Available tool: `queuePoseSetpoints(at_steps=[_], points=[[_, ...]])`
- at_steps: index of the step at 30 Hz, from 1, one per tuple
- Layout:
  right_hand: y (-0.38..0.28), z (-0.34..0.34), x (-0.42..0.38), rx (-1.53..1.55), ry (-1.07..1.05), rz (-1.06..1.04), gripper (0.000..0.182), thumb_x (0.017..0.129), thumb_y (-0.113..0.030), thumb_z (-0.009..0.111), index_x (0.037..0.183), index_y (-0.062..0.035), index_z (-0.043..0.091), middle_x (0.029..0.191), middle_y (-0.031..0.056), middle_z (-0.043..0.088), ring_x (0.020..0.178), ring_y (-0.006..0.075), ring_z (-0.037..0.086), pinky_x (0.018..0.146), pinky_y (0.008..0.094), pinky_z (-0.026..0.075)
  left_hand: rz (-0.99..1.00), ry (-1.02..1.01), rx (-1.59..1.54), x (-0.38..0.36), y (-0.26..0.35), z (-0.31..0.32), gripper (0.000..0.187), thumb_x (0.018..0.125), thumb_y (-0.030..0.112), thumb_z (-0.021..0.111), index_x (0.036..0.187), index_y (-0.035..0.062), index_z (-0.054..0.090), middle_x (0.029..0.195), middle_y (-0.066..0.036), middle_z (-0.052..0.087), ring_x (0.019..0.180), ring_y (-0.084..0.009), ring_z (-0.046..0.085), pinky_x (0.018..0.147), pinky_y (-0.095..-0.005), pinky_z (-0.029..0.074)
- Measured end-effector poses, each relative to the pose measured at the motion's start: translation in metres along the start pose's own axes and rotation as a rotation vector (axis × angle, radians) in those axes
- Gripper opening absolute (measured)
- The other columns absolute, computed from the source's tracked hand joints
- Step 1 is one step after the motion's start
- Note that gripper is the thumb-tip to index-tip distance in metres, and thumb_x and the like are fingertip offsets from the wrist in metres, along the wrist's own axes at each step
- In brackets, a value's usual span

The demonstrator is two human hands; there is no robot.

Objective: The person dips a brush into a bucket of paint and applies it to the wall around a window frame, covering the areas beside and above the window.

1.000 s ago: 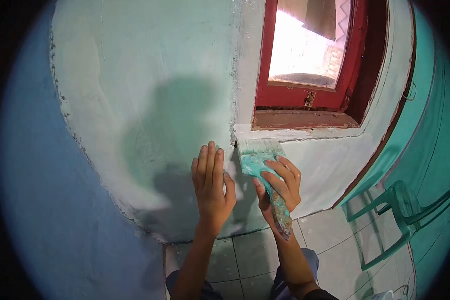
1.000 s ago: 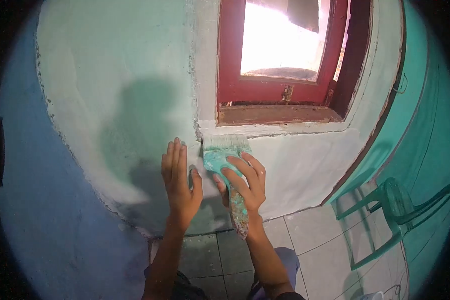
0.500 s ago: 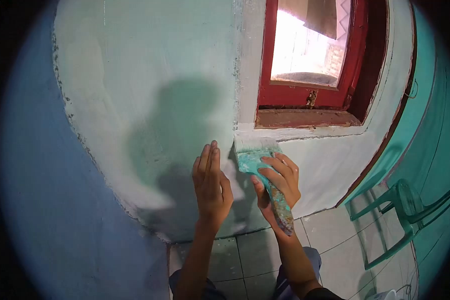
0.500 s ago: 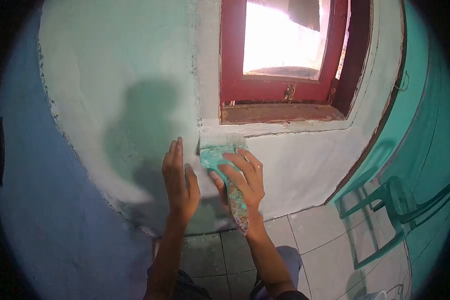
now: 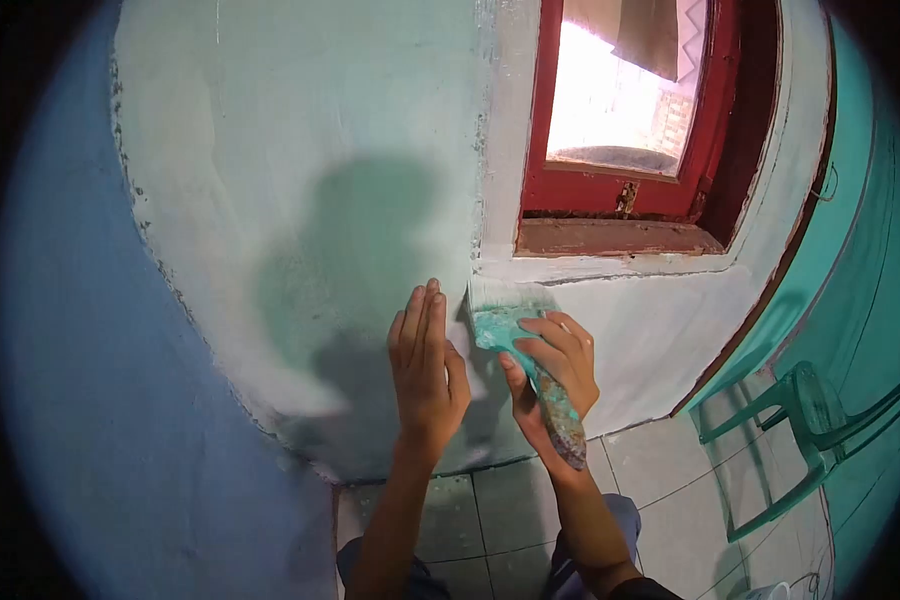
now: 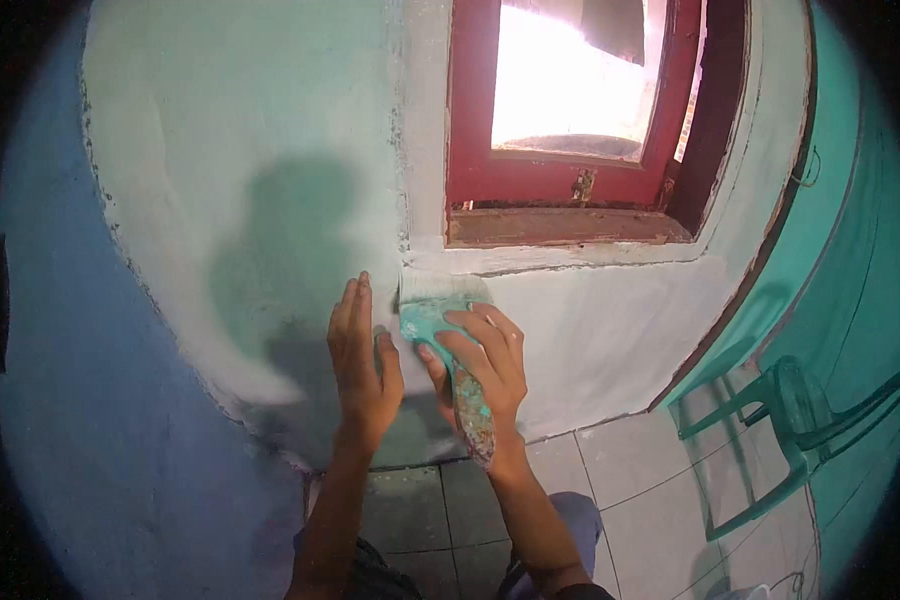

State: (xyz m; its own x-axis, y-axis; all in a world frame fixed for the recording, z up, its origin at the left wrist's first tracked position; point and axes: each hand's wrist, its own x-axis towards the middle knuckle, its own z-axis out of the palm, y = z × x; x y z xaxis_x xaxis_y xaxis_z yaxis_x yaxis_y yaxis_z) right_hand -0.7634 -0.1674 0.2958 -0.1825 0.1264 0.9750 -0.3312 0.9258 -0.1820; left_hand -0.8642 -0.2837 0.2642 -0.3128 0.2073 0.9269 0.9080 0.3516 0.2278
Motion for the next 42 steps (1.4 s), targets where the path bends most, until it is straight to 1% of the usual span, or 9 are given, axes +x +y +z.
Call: queuePoseSetpoints(at_steps=[7, 9, 15, 28, 29, 38, 40, 41, 42], points=[[-0.002, 0.009, 0.026, -0.072, 0.141, -0.084, 0.022, 0.087, -0.010, 0.080, 0.103, -0.0039, 0.066, 0.113, 0.0132, 0.070, 0.113, 0.0381, 0.063, 0.097, 0.0446, 0.050, -0.003, -0.006, 0.004, 0.001, 0.001, -0.001, 0.064, 0.094, -0.003, 0.051, 0.156, -0.0015, 0.035, 0.161, -0.018, 0.040, 0.149, -0.0376, 0.035, 0.122, -0.0513, 0.027], [-0.007, 0.012, 0.023, -0.043, 0.114, -0.051, 0.022, 0.087, -0.010, 0.080, 0.103, -0.0038, 0.066, 0.112, 0.0132, 0.070, 0.111, 0.0372, 0.063, 0.096, 0.0441, 0.050, -0.005, 0.043, 0.017, 0.002, 0.003, 0.001, 0.060, 0.091, -0.006, 0.049, 0.150, -0.0027, 0.042, 0.157, -0.018, 0.047, 0.150, -0.0325, 0.040, 0.122, -0.0506, 0.029], [-0.006, 0.003, 0.007, -0.012, 0.017, 0.074, 0.023, 0.084, -0.007, 0.081, 0.101, -0.0032, 0.067, 0.111, 0.0121, 0.070, 0.110, 0.0344, 0.062, 0.095, 0.0420, 0.050, 0.004, 0.024, 0.019, 0.000, -0.001, 0.002, 0.063, 0.092, -0.004, 0.051, 0.154, -0.0012, 0.038, 0.159, -0.018, 0.044, 0.149, -0.0348, 0.038, 0.122, -0.0509, 0.028], [-0.008, -0.007, 0.018, 0.017, -0.017, 0.096, 0.024, 0.085, -0.005, 0.080, 0.102, -0.0029, 0.064, 0.111, 0.0123, 0.070, 0.109, 0.0349, 0.061, 0.096, 0.0430, 0.049, -0.007, -0.016, 0.023, -0.001, 0.000, 0.000, 0.066, 0.094, -0.002, 0.053, 0.157, 0.0003, 0.033, 0.161, -0.018, 0.040, 0.149, -0.0364, 0.035, 0.122, -0.0504, 0.026], [-0.005, -0.007, 0.016, 0.015, 0.031, 0.109, 0.028, 0.079, 0.000, 0.082, 0.102, -0.0039, 0.066, 0.106, 0.0116, 0.069, 0.106, 0.0356, 0.062, 0.093, 0.0433, 0.048, -0.010, -0.018, 0.024, -0.001, 0.000, -0.001, 0.066, 0.094, -0.002, 0.053, 0.157, 0.0003, 0.033, 0.161, -0.018, 0.040, 0.149, -0.0364, 0.035, 0.122, -0.0504, 0.026], [-0.007, -0.007, 0.017, 0.038, 0.041, 0.037, 0.032, 0.076, 0.000, 0.083, 0.103, -0.0045, 0.066, 0.110, 0.0114, 0.070, 0.107, 0.0362, 0.063, 0.095, 0.0431, 0.049, 0.010, -0.015, 0.016, -0.002, -0.001, 0.002, 0.068, 0.093, -0.003, 0.053, 0.157, 0.0007, 0.033, 0.162, -0.017, 0.040, 0.150, -0.0369, 0.034, 0.123, -0.0509, 0.026], [-0.007, -0.006, 0.015, 0.073, 0.016, 0.090, 0.022, 0.086, -0.008, 0.081, 0.100, -0.0030, 0.065, 0.111, 0.0122, 0.071, 0.112, 0.0353, 0.061, 0.099, 0.0437, 0.049, 0.010, -0.005, 0.018, -0.002, -0.002, 0.002, 0.068, 0.093, -0.004, 0.053, 0.157, 0.0008, 0.033, 0.162, -0.017, 0.040, 0.150, -0.0371, 0.034, 0.123, -0.0514, 0.026], [0.000, -0.006, 0.014, -0.011, 0.055, 0.037, 0.033, 0.075, 0.000, 0.084, 0.102, -0.0048, 0.066, 0.111, 0.0106, 0.070, 0.109, 0.0354, 0.062, 0.096, 0.0431, 0.049, 0.009, -0.005, 0.021, -0.001, -0.002, 0.002, 0.068, 0.093, -0.004, 0.053, 0.157, 0.0008, 0.033, 0.162, -0.017, 0.040, 0.150, -0.0371, 0.034, 0.123, -0.0514, 0.026], [0.005, -0.007, 0.015, -0.010, 0.051, 0.038, 0.033, 0.075, 0.000, 0.084, 0.102, -0.0048, 0.066, 0.111, 0.0106, 0.070, 0.109, 0.0354, 0.062, 0.096, 0.0431, 0.049, 0.006, -0.010, 0.025, -0.001, -0.002, 0.001, 0.068, 0.092, -0.004, 0.053, 0.157, 0.0006, 0.033, 0.162, -0.017, 0.040, 0.150, -0.0373, 0.034, 0.123, -0.0517, 0.026]])
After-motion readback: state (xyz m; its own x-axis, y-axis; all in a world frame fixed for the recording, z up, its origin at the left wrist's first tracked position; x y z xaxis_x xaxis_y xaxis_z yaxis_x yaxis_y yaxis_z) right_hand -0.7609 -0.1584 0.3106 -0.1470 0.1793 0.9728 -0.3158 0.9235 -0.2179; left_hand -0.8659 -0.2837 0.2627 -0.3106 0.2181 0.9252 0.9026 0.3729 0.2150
